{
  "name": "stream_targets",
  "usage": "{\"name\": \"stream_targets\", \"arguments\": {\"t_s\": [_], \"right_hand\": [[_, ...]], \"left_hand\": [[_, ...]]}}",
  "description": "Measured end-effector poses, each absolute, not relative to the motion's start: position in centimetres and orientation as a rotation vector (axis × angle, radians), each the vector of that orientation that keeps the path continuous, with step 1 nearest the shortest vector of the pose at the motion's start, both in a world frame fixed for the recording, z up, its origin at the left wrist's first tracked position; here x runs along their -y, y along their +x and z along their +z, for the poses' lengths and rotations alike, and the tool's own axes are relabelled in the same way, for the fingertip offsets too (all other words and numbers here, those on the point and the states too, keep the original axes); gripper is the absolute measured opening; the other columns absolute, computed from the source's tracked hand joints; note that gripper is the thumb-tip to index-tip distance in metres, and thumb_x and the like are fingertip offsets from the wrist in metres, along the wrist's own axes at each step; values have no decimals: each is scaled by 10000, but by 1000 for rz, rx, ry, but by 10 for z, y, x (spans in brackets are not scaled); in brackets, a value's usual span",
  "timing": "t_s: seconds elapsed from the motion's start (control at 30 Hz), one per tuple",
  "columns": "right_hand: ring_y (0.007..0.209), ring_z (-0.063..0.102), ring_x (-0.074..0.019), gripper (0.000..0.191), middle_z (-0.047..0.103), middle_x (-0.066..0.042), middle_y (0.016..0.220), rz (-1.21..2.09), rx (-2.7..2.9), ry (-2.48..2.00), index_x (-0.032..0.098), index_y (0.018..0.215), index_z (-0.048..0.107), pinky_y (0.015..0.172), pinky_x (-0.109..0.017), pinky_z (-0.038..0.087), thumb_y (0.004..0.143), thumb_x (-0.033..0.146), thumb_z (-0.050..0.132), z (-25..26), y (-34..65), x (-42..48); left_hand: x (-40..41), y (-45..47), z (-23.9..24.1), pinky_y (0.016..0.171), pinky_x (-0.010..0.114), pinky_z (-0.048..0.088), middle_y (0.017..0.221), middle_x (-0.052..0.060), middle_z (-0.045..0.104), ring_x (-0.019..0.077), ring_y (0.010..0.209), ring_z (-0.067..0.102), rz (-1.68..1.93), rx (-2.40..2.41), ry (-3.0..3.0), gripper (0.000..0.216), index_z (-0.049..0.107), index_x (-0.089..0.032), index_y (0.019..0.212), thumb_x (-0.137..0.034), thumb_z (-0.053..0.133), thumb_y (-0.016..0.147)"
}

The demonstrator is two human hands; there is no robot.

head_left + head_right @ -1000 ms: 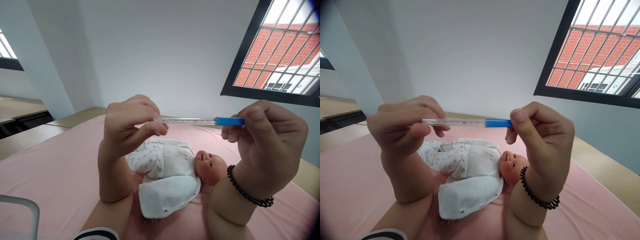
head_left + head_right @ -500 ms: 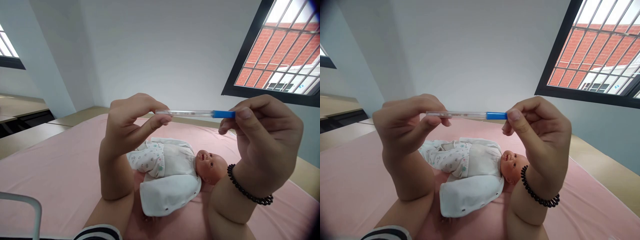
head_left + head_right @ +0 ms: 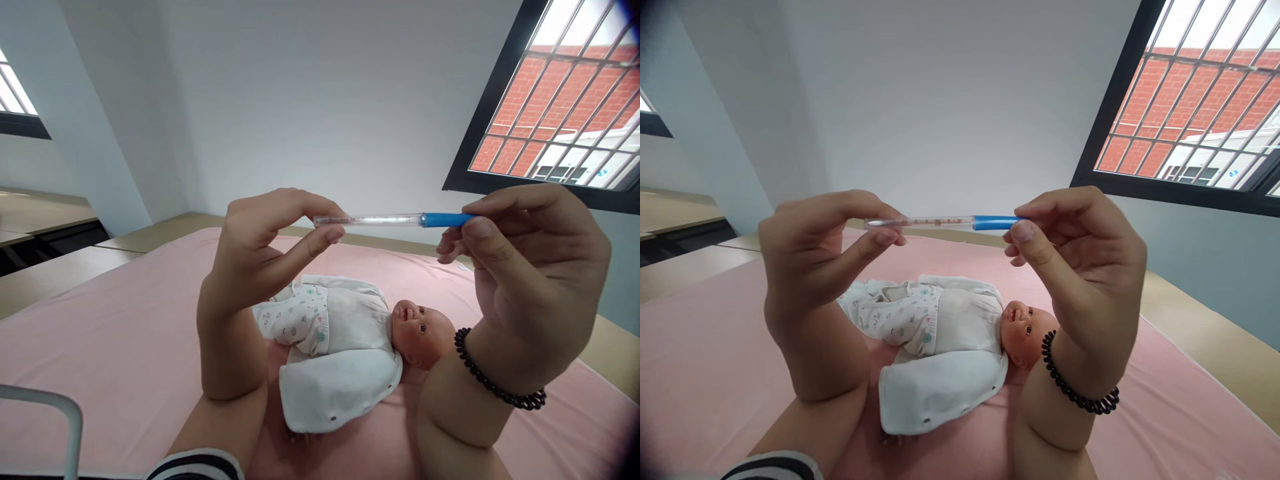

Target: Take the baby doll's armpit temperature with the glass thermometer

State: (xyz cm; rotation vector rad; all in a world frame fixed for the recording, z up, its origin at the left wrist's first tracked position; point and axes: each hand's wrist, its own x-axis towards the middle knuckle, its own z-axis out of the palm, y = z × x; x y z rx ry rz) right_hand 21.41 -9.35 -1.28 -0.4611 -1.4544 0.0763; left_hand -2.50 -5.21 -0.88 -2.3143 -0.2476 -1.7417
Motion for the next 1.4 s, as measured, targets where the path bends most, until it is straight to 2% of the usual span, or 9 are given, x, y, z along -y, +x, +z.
{"name": "stream_targets", "arguments": {"t_s": [0.37, 0.53, 0.67, 0.83, 1.03, 1.27, 1.4], "right_hand": [[701, 611, -181, 100, 630, -27, 901, 49, 1453, -485, 277, 957, 702, 536, -344, 507, 878, 237, 750, -15, 214, 95], [712, 618, -180, 134, 638, -19, 899, 39, 1452, -491, 271, 952, 703, 553, -341, 514, 858, 189, 752, -15, 215, 93], [717, 614, -180, 131, 637, -23, 886, 39, 1456, -477, 258, 942, 699, 557, -334, 512, 851, 182, 753, -14, 213, 93], [742, 604, -194, 138, 630, -25, 870, 57, 1452, -525, 280, 940, 702, 565, -346, 513, 856, 180, 745, -14, 212, 94], [763, 613, -193, 144, 633, -30, 846, 104, 1455, -509, 251, 918, 721, 582, -333, 487, 817, 180, 795, -13, 215, 93], [680, 583, -165, 106, 632, -7, 795, 104, 1464, -504, 252, 910, 740, 564, -321, 477, 829, 200, 784, -13, 213, 93], [678, 587, -167, 98, 638, -14, 790, 97, 1482, -507, 254, 923, 747, 555, -321, 487, 846, 199, 775, -13, 214, 93]], "left_hand": [[50, -26, -9, 740, 319, 628, 941, -31, 757, 167, 841, 735, -1720, 280, -2214, 128, 707, -300, 1041, -238, 711, 929], [51, -26, -10, 735, 299, 633, 944, -53, 755, 141, 812, 718, -1736, 270, -2201, 234, 712, -270, 1054, -122, 749, 877], [52, -25, -10, 766, 309, 636, 975, -53, 755, 141, 845, 718, -1729, 305, -2218, 232, 712, -264, 1058, -106, 734, 890], [49, -23, -9, 697, 287, 626, 922, -66, 763, 114, 785, 698, -1851, 136, -2207, 252, 741, -233, 1006, -30, 741, 857], [53, -23, -9, 719, 361, 629, 945, -37, 761, 158, 807, 688, -1788, 243, -2259, 270, 739, -251, 1026, -43, 733, 854], [45, -22, -6, 630, 287, 604, 840, 4, 763, 141, 707, 697, -1843, 33, -2184, 227, 758, -143, 920, 29, 754, 772], [44, -24, -6, 638, 310, 590, 858, -7, 766, 139, 734, 694, -1819, 98, -2218, 200, 762, -185, 942, -20, 753, 828]]}}
